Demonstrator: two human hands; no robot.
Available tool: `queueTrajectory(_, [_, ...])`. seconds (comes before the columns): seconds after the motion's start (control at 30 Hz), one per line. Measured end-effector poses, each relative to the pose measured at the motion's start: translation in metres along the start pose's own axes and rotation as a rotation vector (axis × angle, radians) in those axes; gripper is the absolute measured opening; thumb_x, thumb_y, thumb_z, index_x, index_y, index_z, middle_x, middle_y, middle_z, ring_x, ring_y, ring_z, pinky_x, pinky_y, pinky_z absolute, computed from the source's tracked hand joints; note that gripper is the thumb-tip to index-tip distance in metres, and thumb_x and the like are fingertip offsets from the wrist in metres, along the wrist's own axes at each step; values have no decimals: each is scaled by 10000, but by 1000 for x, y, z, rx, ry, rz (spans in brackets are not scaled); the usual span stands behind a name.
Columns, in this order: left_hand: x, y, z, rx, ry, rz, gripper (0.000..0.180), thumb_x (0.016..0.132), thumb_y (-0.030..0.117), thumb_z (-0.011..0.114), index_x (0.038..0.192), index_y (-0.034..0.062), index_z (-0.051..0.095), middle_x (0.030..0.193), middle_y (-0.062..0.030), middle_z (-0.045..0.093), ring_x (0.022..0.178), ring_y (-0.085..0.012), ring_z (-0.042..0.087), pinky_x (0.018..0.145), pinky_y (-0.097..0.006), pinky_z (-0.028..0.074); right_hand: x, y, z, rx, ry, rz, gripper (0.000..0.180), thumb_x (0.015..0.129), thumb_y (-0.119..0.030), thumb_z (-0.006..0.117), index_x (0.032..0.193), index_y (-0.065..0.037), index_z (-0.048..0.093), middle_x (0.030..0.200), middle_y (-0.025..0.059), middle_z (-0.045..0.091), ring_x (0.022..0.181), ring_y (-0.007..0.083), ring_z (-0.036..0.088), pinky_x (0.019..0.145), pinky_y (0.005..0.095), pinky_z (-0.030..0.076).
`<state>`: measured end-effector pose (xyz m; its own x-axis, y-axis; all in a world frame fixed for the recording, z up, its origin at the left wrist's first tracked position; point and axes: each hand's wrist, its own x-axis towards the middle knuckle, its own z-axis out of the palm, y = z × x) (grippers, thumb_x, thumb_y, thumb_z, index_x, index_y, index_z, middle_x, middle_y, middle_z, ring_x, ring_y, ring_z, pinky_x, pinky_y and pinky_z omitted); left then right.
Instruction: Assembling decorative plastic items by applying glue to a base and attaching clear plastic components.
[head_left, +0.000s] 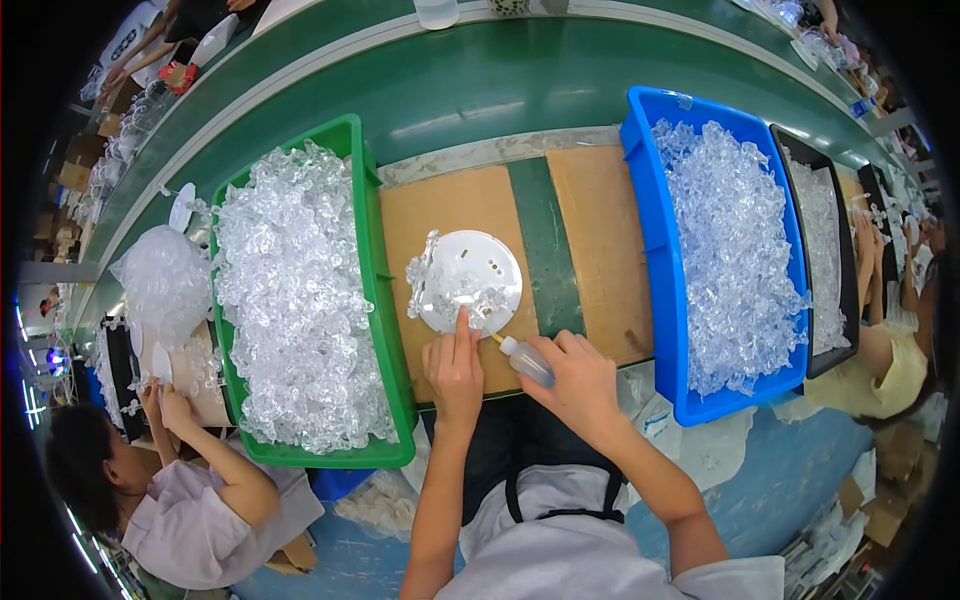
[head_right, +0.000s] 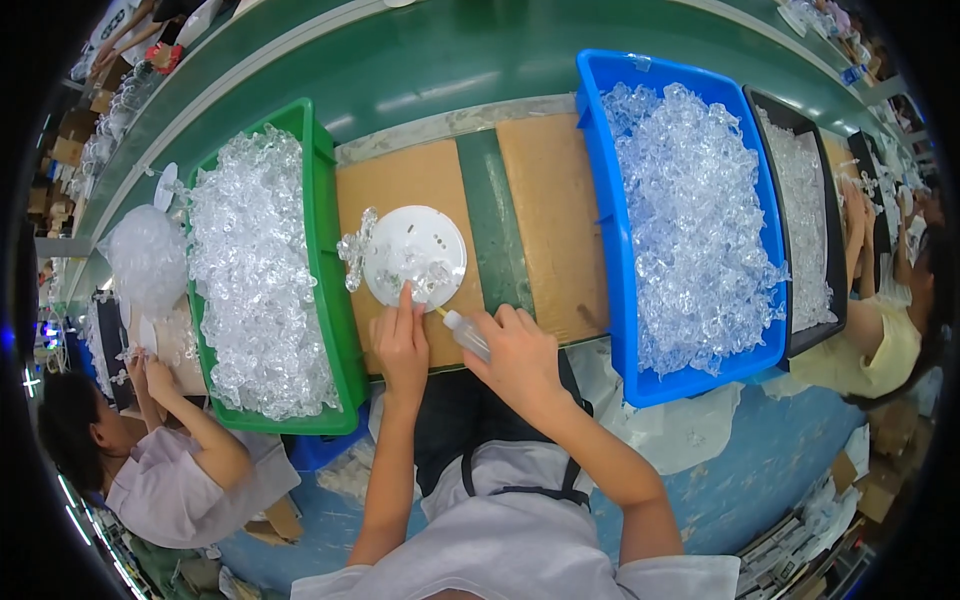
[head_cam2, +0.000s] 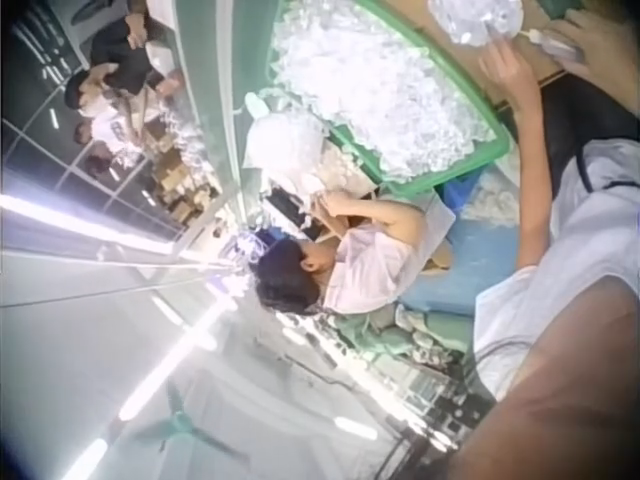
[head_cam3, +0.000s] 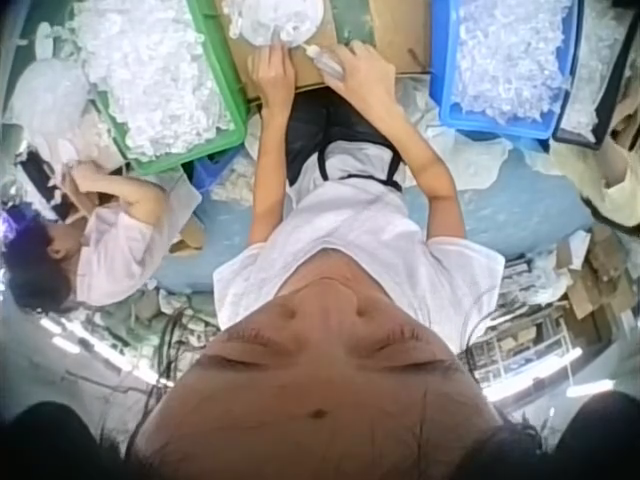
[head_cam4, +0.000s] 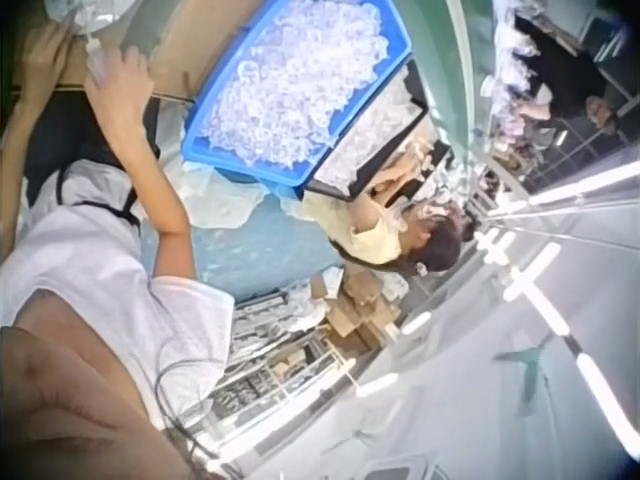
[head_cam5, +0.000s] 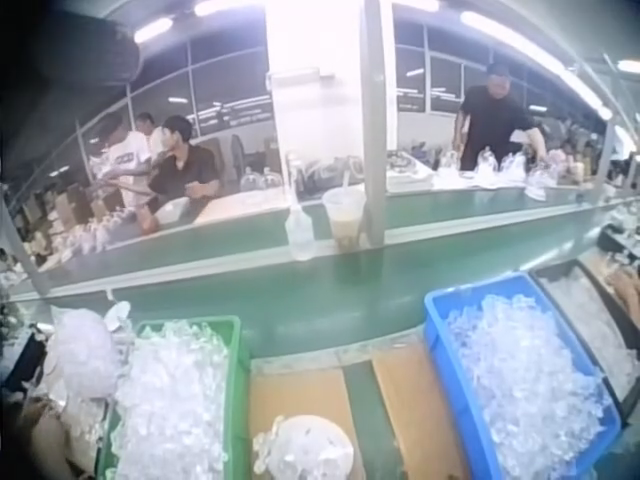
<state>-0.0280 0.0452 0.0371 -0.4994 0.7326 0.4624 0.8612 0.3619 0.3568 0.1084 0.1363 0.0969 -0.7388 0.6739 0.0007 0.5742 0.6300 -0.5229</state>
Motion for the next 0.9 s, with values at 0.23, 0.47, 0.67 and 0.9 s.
queueTrajectory(0.23, [0,0,1,0,9,-5,386,814,83,643,1187,9,577,669,-58,457,603,-226,462,602,-346,374,1,3,4,30,7,2,320,686,-252,723,970,-135,633,774,61,536,749,248,584,589,376,488])
queueTrajectory(0.47, [1,1,1,-15,18,-5,389,813,80,644,1189,6,576,663,-61,449,606,-228,465,607,-347,377,2,6,4,96,25,14,327,684,-241,728,970,-110,640,769,81,553,734,272,585,604,381,482])
queueTrajectory(0.67, [1,0,1,-15,16,-8,380,820,78,637,1188,5,576,664,-60,455,602,-229,464,606,-345,376,3,11,7,134,81,45,321,680,-239,732,952,-97,638,746,94,561,692,287,589,584,380,474])
queueTrajectory(0.9, [-1,-1,1,-18,14,-15,376,825,84,633,1188,6,576,664,-58,459,599,-228,461,605,-347,376,8,13,5,163,64,80,303,687,-247,724,933,-94,635,737,101,573,679,295,594,583,385,470])
